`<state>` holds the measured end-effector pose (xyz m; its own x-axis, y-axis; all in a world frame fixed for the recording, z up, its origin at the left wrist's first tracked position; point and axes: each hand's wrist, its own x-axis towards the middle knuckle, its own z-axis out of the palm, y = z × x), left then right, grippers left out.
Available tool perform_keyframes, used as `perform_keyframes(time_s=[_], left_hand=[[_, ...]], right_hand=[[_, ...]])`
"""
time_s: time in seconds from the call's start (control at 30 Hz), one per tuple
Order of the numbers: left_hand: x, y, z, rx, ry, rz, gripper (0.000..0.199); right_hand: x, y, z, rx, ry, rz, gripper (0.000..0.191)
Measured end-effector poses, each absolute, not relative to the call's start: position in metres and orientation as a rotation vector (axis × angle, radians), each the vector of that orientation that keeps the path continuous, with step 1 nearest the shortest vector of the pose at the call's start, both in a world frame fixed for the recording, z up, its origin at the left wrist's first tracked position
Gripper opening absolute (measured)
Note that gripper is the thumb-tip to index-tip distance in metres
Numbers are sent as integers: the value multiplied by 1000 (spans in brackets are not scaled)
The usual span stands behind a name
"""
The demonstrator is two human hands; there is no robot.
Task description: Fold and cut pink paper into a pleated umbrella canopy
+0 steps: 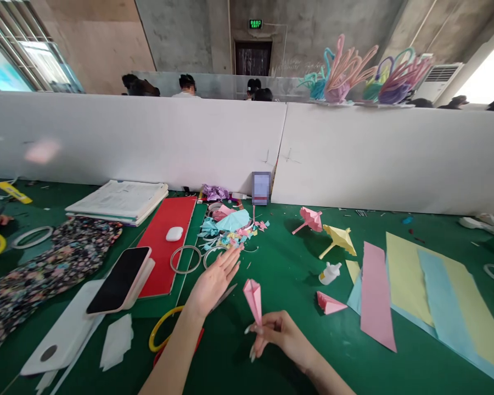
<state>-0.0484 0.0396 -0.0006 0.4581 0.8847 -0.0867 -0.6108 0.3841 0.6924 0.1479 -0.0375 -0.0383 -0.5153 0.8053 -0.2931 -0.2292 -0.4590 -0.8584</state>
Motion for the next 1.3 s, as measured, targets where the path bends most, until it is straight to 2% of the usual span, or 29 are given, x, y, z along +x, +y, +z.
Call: perform_keyframes(time_s=[0.13, 0.3, 0.6, 0.8, 0.87, 1.0, 1.1, 1.3], left_hand=[[-16, 21, -4, 751, 563, 805, 45], [14, -1, -11, 830, 605, 545, 43], [-15, 17, -3, 770, 457, 627, 39], [-49, 38, 3, 676, 411, 1012, 46], [-43, 35, 1, 707, 453, 977, 50], [-11, 14, -6, 792, 543, 677, 59], [6, 3, -10, 830, 651, 521, 44], [6, 5, -12, 725, 644, 633, 34]], right_hand=[[158, -29, -34, -929, -1026, 1843, 35], [157, -26, -37, -872, -1077, 1879, 36], [153, -34, -34, -893, -1071, 1974, 37], [149, -36, -34, -903, -1047, 2020, 38], [152, -33, -31, -918, -1012, 1921, 38], [158, -29, -27, -903, -1027, 1858, 36], [157, -29, -30, -907, -1044, 1943, 39], [151, -30, -38, -967, -1014, 1968, 40]])
